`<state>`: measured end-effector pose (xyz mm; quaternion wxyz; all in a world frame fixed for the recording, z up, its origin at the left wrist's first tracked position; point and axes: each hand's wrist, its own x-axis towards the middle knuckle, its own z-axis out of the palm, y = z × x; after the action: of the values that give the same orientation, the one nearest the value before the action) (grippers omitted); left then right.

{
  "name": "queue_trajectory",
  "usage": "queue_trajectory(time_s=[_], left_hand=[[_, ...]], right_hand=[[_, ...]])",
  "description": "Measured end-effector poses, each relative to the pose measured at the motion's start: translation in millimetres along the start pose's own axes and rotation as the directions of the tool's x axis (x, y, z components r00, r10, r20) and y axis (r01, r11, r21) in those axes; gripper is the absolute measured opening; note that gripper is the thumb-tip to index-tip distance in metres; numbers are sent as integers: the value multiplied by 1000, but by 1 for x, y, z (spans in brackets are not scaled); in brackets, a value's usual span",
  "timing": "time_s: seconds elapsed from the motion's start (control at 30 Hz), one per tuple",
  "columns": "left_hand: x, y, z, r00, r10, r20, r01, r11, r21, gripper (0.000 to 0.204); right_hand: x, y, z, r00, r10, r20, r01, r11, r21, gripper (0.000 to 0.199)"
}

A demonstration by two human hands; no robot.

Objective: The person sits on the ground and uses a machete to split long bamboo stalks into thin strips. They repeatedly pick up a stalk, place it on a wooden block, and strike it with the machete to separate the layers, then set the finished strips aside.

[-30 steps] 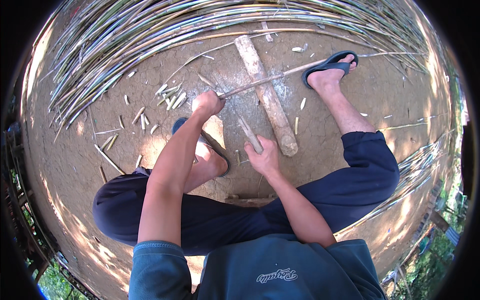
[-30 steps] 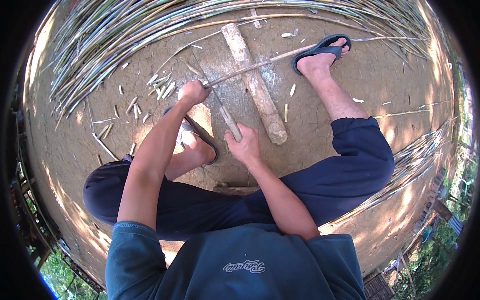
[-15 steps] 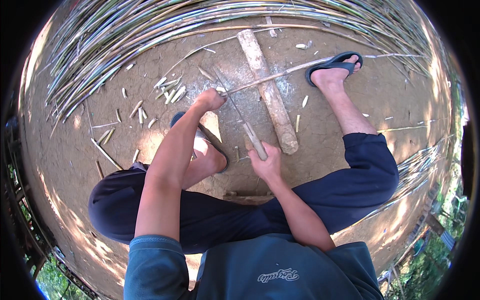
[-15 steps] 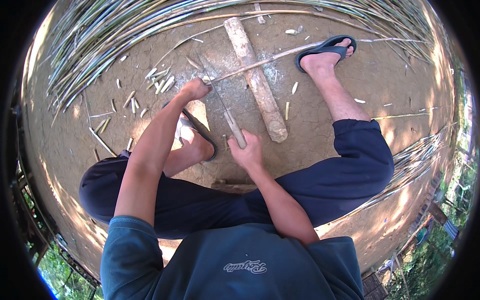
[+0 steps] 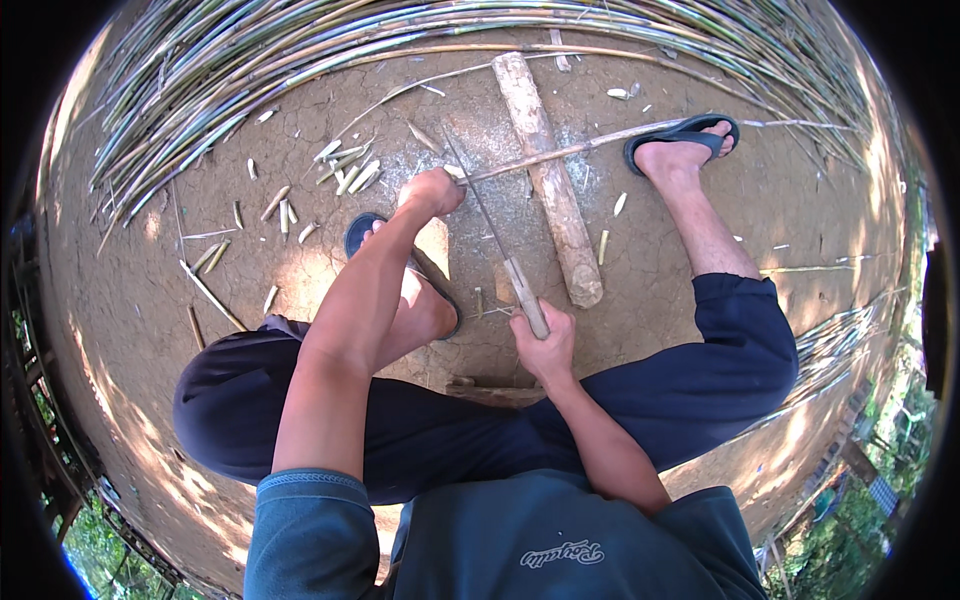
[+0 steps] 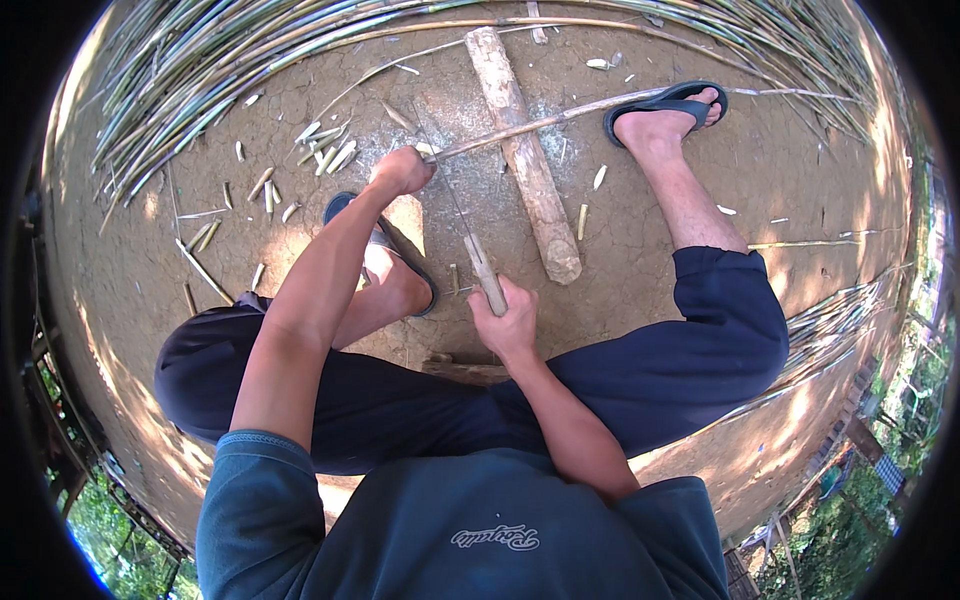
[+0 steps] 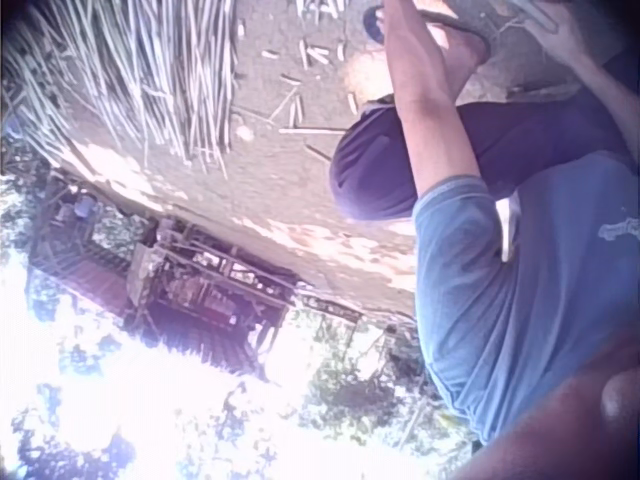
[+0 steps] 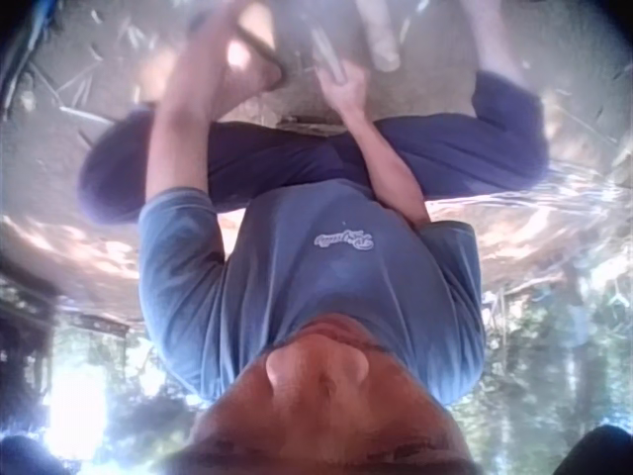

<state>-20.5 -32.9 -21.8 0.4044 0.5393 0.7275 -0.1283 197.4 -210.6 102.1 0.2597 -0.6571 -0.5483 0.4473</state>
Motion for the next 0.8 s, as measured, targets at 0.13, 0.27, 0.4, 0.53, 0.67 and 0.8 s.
queue_trajectory(time_s=[0.13,0.27,0.4,0.53,0.67,0.8], left_hand=[[0,-1,-1,1000,25,-12,-25,999,-24,49],[-5,2,-1,999,32,2,-32,999,-2,49],[-15,11,-3,998,57,-35,-56,998,7,49],[-6,8,1,998,67,-20,-67,998,-7,48],[-10,11,4,997,74,-16,-74,997,-18,47],[1,4,15,996,93,-10,-93,996,-2,46]], right_hand=[[6,6,5,1000,-29,-9,29,1000,11,19],[-6,2,1,1000,-6,-16,7,1000,29,19],[-9,6,-7,1000,16,-16,-16,1000,20,20],[4,9,1,1000,-5,-15,6,1000,30,18],[-17,4,-16,1000,28,-3,-27,998,53,16],[-18,5,-18,1000,12,11,-13,999,47,13]])
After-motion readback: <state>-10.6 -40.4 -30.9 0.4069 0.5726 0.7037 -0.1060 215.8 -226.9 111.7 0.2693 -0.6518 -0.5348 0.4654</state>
